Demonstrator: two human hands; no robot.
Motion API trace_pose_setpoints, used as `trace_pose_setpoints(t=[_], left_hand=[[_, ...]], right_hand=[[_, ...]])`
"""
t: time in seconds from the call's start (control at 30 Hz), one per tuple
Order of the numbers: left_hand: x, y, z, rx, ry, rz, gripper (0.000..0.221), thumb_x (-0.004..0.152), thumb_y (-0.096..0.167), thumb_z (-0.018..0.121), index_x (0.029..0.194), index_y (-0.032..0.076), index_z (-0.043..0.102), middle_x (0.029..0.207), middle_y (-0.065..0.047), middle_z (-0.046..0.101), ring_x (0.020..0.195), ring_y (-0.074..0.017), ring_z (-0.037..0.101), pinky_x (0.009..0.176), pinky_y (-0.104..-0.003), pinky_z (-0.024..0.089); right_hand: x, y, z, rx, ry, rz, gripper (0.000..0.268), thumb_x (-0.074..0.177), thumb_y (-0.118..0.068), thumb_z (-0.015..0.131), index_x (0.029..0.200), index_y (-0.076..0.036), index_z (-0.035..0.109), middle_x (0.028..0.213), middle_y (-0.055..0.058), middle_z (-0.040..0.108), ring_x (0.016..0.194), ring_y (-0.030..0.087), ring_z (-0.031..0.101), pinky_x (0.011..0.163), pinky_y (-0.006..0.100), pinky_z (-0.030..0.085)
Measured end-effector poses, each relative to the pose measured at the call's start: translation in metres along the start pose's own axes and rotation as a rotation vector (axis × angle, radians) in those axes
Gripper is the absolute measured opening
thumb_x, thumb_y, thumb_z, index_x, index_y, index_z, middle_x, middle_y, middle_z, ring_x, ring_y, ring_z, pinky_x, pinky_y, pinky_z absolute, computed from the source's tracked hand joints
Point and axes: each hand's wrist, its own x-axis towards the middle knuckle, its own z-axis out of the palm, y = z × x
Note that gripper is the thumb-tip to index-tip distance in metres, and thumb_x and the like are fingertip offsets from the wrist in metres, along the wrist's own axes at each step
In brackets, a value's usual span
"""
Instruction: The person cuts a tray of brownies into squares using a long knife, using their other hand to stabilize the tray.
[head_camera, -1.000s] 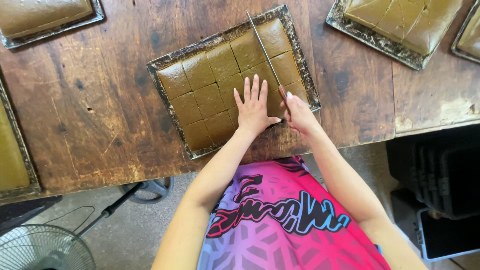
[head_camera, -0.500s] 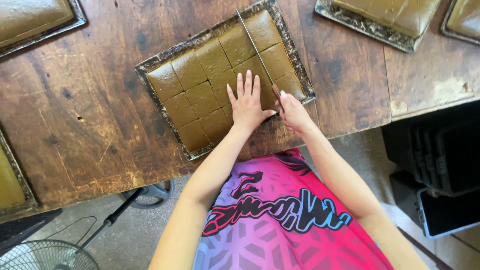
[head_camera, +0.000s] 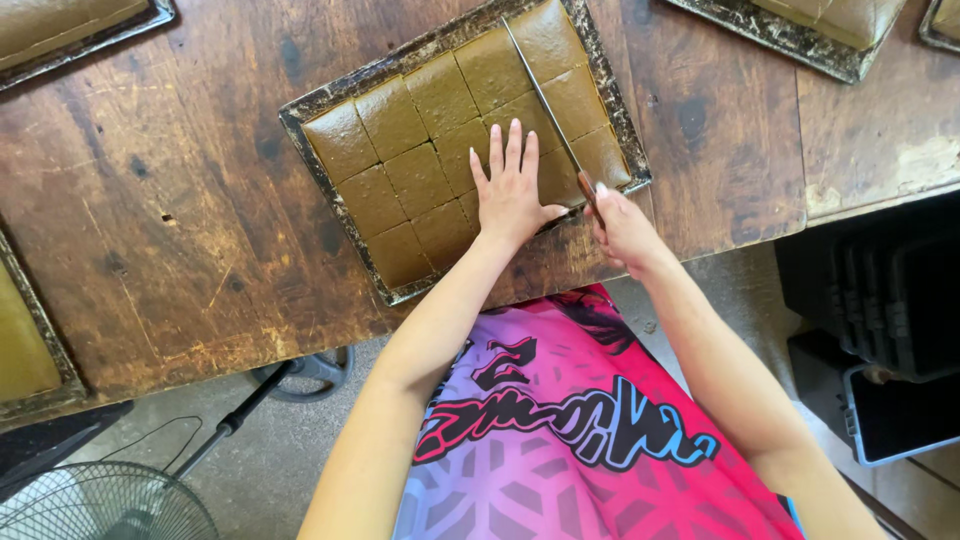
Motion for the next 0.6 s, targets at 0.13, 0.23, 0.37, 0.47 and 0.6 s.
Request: trace_pose_setpoints(t=[0.13, 0.23, 0.37, 0.47, 0.6], left_hand=[[0.001, -0.001, 0.005, -0.007, -0.003, -0.004, 0.127, 0.055, 0.055, 0.094, 0.156, 0.009, 0.033, 0.168, -0.012, 0.018, 0.157, -0.0345, 0.010, 0.124, -0.066, 0.010], [0.004, -0.004, 0.006, -0.007, 0.016, 0.000, 0.126, 0.056, 0.056, 0.093, 0.156, 0.009, 0.033, 0.167, -0.010, 0.019, 0.157, -0.0340, 0.010, 0.124, -0.067, 0.010], [0.000, -0.006, 0.008, -0.009, 0.021, 0.018, 0.126, 0.058, 0.059, 0.092, 0.157, 0.009, 0.032, 0.167, -0.010, 0.019, 0.157, -0.0342, 0.010, 0.124, -0.067, 0.010], [0.000, -0.005, 0.009, 0.022, -0.010, 0.010, 0.126, 0.059, 0.059, 0.091, 0.158, 0.009, 0.032, 0.168, -0.010, 0.018, 0.157, -0.0340, 0.010, 0.125, -0.066, 0.011], [0.002, -0.006, 0.007, 0.036, 0.021, 0.017, 0.123, 0.060, 0.060, 0.090, 0.158, 0.010, 0.032, 0.169, -0.009, 0.018, 0.158, -0.0336, 0.010, 0.125, -0.066, 0.011]], right_hand=[[0.011, -0.003, 0.010, -0.003, -0.010, -0.090, 0.040, 0.106, -0.052, 0.038, 0.102, -0.015, 0.054, 0.057, -0.005, 0.040, 0.040, 0.006, 0.028, 0.035, 0.026, 0.022], [-0.014, 0.012, 0.006, 0.014, -0.027, -0.072, 0.040, 0.105, -0.052, 0.037, 0.102, -0.015, 0.053, 0.056, -0.005, 0.037, 0.038, 0.007, 0.026, 0.034, 0.027, 0.021], [-0.023, 0.019, 0.002, 0.003, 0.023, 0.006, 0.042, 0.107, -0.052, 0.035, 0.102, -0.015, 0.053, 0.057, -0.006, 0.037, 0.040, 0.006, 0.028, 0.035, 0.026, 0.022], [0.010, 0.008, 0.012, 0.032, 0.017, -0.054, 0.040, 0.108, -0.051, 0.036, 0.102, -0.014, 0.052, 0.057, -0.005, 0.037, 0.040, 0.006, 0.027, 0.035, 0.027, 0.022], [-0.020, 0.049, 0.011, -0.038, 0.099, -0.119, 0.034, 0.101, -0.049, 0.037, 0.114, -0.025, 0.057, 0.053, -0.004, 0.041, 0.037, 0.007, 0.033, 0.034, 0.027, 0.025]])
